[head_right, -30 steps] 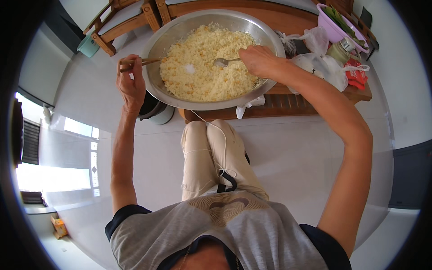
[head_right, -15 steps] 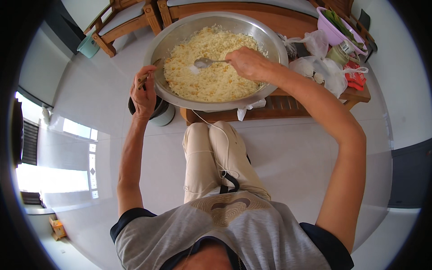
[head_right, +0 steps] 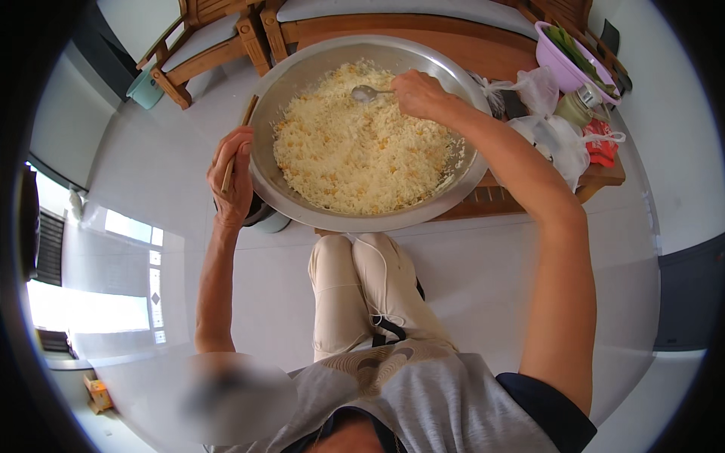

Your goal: Mix a large bowl of rice or similar food item and portion it into a plastic bag.

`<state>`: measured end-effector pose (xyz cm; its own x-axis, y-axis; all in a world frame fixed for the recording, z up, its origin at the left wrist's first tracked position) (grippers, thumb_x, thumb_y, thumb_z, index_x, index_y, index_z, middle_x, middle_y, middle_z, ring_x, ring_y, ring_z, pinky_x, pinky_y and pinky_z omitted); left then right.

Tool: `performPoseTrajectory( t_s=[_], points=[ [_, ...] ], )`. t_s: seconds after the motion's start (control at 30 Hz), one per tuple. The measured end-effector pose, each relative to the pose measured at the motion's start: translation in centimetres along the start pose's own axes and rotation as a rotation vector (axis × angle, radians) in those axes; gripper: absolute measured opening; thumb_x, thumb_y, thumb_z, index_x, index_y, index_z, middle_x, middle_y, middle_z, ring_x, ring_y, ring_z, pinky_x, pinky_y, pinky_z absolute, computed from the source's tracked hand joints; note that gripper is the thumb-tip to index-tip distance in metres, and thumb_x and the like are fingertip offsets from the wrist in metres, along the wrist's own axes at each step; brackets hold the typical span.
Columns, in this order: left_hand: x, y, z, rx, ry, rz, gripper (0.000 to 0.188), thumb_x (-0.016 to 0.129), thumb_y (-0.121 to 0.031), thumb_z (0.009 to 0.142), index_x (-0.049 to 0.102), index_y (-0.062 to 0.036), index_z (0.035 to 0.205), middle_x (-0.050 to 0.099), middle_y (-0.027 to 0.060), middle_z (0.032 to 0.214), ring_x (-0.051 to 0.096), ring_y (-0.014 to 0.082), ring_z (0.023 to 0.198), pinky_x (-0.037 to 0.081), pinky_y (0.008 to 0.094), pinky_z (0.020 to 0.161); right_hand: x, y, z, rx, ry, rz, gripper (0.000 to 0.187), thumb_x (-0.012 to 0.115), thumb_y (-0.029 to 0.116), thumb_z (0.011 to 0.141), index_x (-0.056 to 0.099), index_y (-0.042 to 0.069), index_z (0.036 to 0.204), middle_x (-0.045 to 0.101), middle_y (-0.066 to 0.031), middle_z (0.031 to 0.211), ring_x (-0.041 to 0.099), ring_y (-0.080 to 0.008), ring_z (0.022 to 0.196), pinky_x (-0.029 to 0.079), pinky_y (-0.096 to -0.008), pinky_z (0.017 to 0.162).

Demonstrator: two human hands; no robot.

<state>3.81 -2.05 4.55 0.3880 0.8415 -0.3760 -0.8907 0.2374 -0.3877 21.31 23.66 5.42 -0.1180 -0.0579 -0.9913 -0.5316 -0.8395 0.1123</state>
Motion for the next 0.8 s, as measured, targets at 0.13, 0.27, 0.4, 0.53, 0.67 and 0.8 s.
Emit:
performPoseTrajectory(
  t_s=[0.13,0.27,0.4,0.53,0.67,0.8],
  points=[
    [0.9,1.2,0.4,-0.028,0.016,-0.03,0.01,0.051,-0.006,0.084,0.056,0.0021,0.087,0.06,0.0127,0.092,0.058,0.0231,0.079,0.046,0.0291,0.073,-1.1,-1.5,1.8,0.005,-0.193,-0.072,0.01,0.047,-0.004,0.069,0.057,-0.004,0.07,0.059,-0.0226,0.077,0.059,-0.0366,0.073,0.046,-0.044,0.06],
    [1.6,1.5,0.1,-0.198,0.079,-0.192,0.012,0.05,-0.009,0.086,0.057,0.0009,0.089,0.061,0.0102,0.086,0.056,0.0163,0.072,0.045,0.0243,0.069,0.3,-2.5,5.7,0.06,-0.129,-0.246,0.014,0.048,-0.004,0.069,0.058,-0.003,0.079,0.059,-0.0232,0.081,0.059,-0.0342,0.078,0.047,-0.0423,0.06],
    [1.9,2.2,-0.3,-0.338,0.137,-0.28,0.014,0.051,-0.012,0.086,0.058,-0.0006,0.089,0.059,0.0066,0.074,0.051,0.0107,0.064,0.042,0.0213,0.062,2.3,-1.6,8.3,-0.081,-0.15,-0.336,0.009,0.047,-0.006,0.069,0.055,-0.002,0.071,0.056,-0.0196,0.069,0.059,-0.0304,0.069,0.047,-0.0384,0.054],
    [2.1,2.5,-0.5,-0.39,0.092,-0.315,0.017,0.049,-0.015,0.088,0.059,-0.0012,0.089,0.054,0.0014,0.07,0.042,0.0068,0.059,0.038,0.0193,0.056,3.5,1.4,8.1,-0.341,-0.185,-0.219,0.014,0.045,-0.008,0.069,0.048,-0.002,0.057,0.046,-0.0124,0.053,0.054,-0.0265,0.054,0.043,-0.0346,0.045],
    [1.7,2.5,-0.6,-0.341,0.014,-0.288,0.015,0.051,-0.015,0.087,0.06,-0.0025,0.09,0.049,0.0002,0.061,0.042,0.0066,0.057,0.036,0.018,0.054,2.7,3.8,2.2,-0.527,0.037,-0.31,0.008,0.047,-0.006,0.063,0.052,0.001,0.063,0.05,-0.0146,0.052,0.055,-0.0295,0.052,0.043,-0.0398,0.049],
    [1.6,2.8,-0.6,-0.342,0.0,-0.317,0.015,0.051,-0.014,0.087,0.059,-0.0021,0.091,0.048,0.0003,0.061,0.041,0.0065,0.056,0.036,0.0181,0.054,-2.6,4.3,-3.9,-0.604,0.075,-0.321,0.004,0.048,-0.002,0.067,0.05,0.001,0.068,0.049,-0.0141,0.051,0.055,-0.0282,0.052,0.042,-0.0395,0.048]
  ],
)
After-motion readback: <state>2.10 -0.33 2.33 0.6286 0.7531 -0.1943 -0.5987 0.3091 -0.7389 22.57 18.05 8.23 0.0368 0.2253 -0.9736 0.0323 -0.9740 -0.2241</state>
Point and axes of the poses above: each hand's wrist, its own z-axis towards the middle knuckle, its own x-axis out of the palm, y = z × x, the point moved 2 cm from there along z, towards the middle knuckle
